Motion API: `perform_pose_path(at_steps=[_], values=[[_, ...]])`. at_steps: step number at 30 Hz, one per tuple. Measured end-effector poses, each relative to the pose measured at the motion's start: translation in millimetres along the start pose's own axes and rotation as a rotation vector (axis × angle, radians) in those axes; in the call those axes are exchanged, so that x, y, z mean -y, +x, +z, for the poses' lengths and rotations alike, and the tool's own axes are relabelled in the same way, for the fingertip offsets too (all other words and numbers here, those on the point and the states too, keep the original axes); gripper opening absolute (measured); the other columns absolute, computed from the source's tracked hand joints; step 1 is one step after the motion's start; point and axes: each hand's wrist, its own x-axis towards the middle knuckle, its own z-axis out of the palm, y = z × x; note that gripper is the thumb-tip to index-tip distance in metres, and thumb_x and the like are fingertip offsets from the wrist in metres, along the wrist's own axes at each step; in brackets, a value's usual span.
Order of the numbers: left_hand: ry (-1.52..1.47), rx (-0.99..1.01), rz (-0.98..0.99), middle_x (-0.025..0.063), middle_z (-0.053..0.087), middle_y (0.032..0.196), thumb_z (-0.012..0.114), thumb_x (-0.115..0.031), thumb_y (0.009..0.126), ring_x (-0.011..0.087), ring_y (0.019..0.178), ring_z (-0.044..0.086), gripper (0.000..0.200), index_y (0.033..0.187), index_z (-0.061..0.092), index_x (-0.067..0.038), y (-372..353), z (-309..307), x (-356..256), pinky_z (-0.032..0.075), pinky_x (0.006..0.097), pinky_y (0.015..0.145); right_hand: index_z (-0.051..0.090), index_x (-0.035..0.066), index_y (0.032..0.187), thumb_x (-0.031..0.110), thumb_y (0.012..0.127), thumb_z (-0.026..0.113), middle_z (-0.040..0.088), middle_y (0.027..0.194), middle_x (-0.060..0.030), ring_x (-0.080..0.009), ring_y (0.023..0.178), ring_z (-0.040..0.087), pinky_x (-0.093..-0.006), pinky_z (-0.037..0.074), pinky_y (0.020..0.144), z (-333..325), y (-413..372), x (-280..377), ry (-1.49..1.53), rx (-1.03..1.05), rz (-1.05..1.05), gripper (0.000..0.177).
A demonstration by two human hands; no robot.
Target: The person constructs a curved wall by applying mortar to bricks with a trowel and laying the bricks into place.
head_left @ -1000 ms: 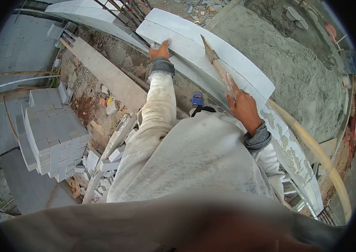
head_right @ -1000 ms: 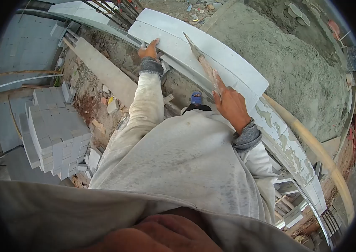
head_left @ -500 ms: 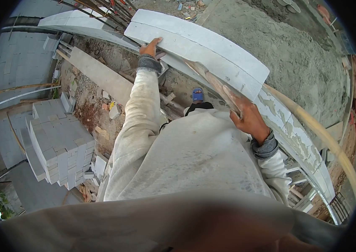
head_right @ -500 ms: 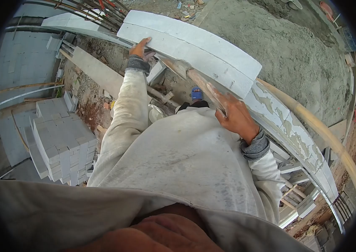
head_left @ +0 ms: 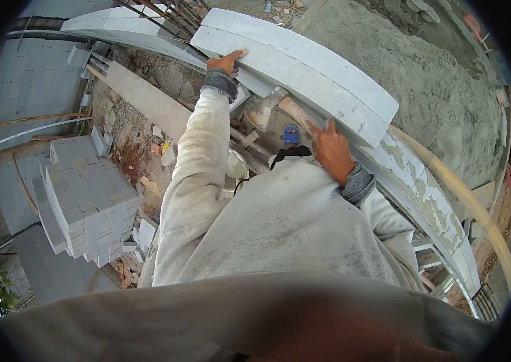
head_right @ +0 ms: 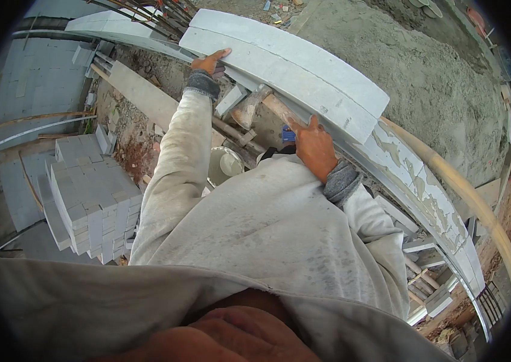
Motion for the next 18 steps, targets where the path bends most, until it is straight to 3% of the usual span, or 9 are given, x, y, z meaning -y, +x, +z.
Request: perform_pose_path(at_steps=[9, 12, 18], values=[[-0.038, 0.001, -0.003, 0.0300, 0.058, 0.112, 0.090, -0.028, 0.060, 0.0395, 0.096, 0.065, 0.087, 0.119, 0.047, 0.019, 7.5, 3.4, 7.0, 0.056, 0.0482, 0.083, 0.056, 0.017, 0.133, 0.010, 0.083, 0.063, 0.051, 0.108, -0.0289, -0.0422, 0.081, 0.064, -0.0454, 0.055, 0.071, -5.3, -6.8, -2.5, 0.063, 0.016, 0.033, 0.051], [-0.030, 0.013, 0.002, 0.0294, 0.059, 0.112, 0.090, -0.028, 0.061, 0.0396, 0.098, 0.064, 0.086, 0.120, 0.047, 0.017, 1.9, 1.5, 3.3, 0.056, 0.0480, 0.084, 0.056, 0.018, 0.134, 0.014, 0.083, 0.066, 0.049, 0.116, -0.0342, -0.0417, 0.076, 0.066, -0.0456, 0.056, 0.068, -7.4, -10.1, -11.8, 0.077, 0.017, -0.006, 0.052], [-0.154, -0.028, -0.015, 0.0293, 0.055, 0.120, 0.089, -0.025, 0.063, 0.0426, 0.101, 0.062, 0.082, 0.121, 0.047, 0.016, -4.0, 11.0, 3.3, 0.054, 0.0500, 0.086, 0.055, 0.014, 0.134, 0.015, 0.082, 0.067, 0.053, 0.109, -0.0294, -0.0433, 0.089, 0.063, -0.0462, 0.053, 0.079, -20.6, -23.0, -11.8, 0.180, 0.111, 0.089, 0.053]])
